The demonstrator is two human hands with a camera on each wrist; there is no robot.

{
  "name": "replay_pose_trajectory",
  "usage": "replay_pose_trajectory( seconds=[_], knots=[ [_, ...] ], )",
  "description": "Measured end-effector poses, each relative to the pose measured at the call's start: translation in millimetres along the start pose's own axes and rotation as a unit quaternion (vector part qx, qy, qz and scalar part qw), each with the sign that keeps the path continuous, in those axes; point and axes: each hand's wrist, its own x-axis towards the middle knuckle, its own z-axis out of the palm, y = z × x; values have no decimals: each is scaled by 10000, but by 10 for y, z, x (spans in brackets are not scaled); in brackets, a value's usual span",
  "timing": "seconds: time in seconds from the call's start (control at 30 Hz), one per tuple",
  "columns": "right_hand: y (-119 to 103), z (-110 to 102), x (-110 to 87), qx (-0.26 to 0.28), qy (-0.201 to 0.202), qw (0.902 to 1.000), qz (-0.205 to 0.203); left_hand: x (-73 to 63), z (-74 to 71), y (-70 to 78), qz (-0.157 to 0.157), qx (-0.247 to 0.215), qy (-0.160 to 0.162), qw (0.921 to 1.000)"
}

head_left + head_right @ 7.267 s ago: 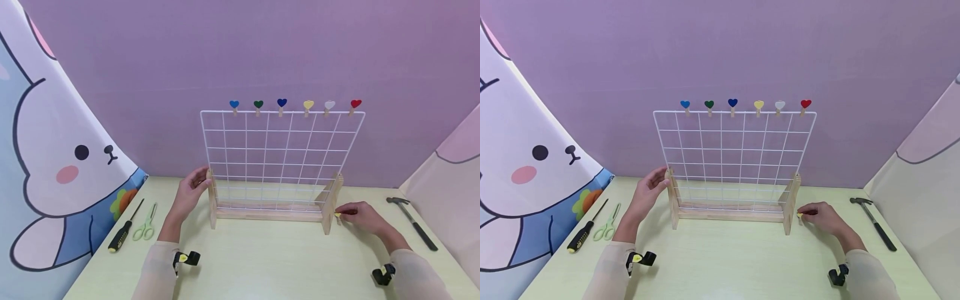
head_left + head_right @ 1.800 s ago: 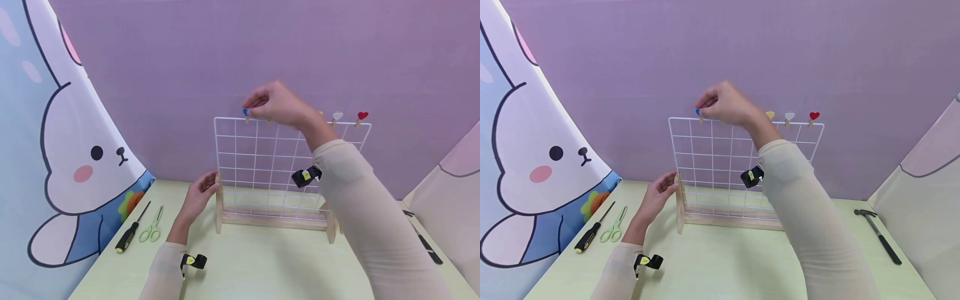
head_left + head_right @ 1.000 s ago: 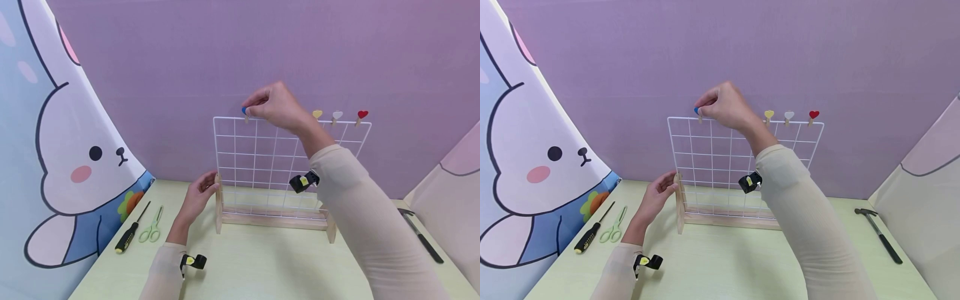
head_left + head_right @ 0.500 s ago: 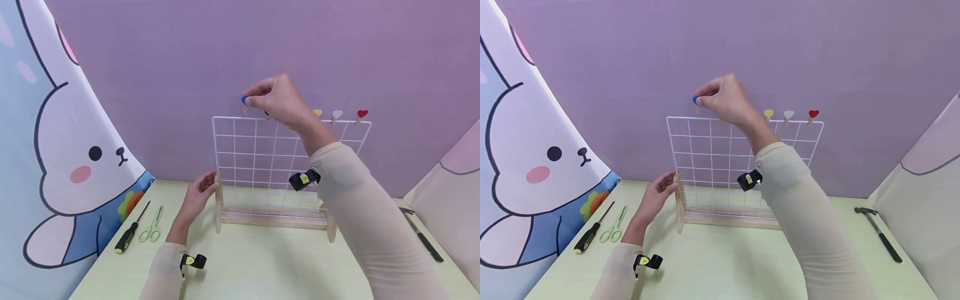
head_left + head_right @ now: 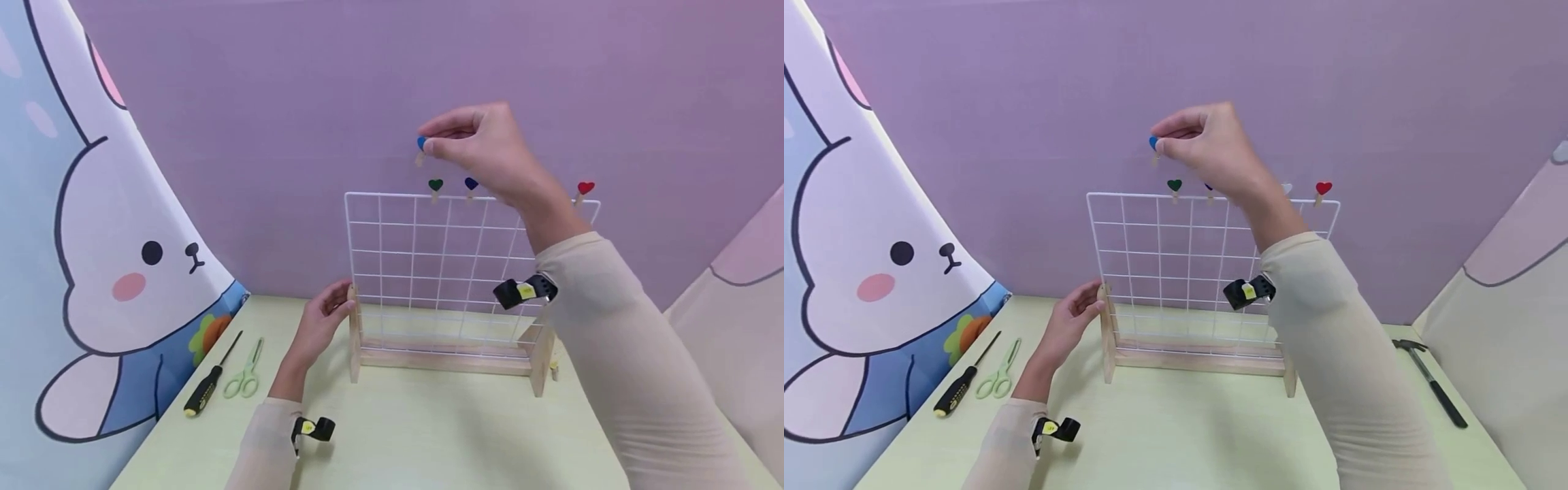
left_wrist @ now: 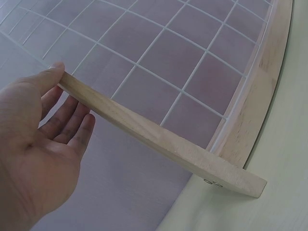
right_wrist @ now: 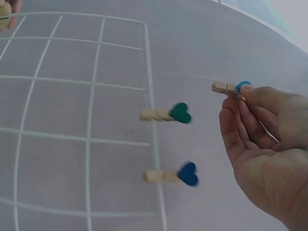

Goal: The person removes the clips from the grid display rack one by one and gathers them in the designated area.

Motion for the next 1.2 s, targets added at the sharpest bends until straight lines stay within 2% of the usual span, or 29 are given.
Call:
replay_pose_trajectory(
  seconds=[0.2,0.3,0.57,0.77,1.03,1.2],
  knots=[
    [13,-213,-157,-323,116,9993,-166,16,-2,-22,25,-54,37,10000],
    [73,-344,-274,-596,203,9980,-94,33,10,-19,50,-50,-36,10000],
    [311,-573,-603,-1071,137,9941,59,4,-7,14,38,-31,2,10000],
    [572,-726,-899,-1335,162,9909,104,7,-32,6,91,-69,-14,9999],
    [953,-965,-1287,-1612,90,9862,379,1,-64,32,51,47,-24,10000],
    [1265,-1043,-1512,-1745,26,9833,522,15,-71,28,7,52,49,10000]
  ],
)
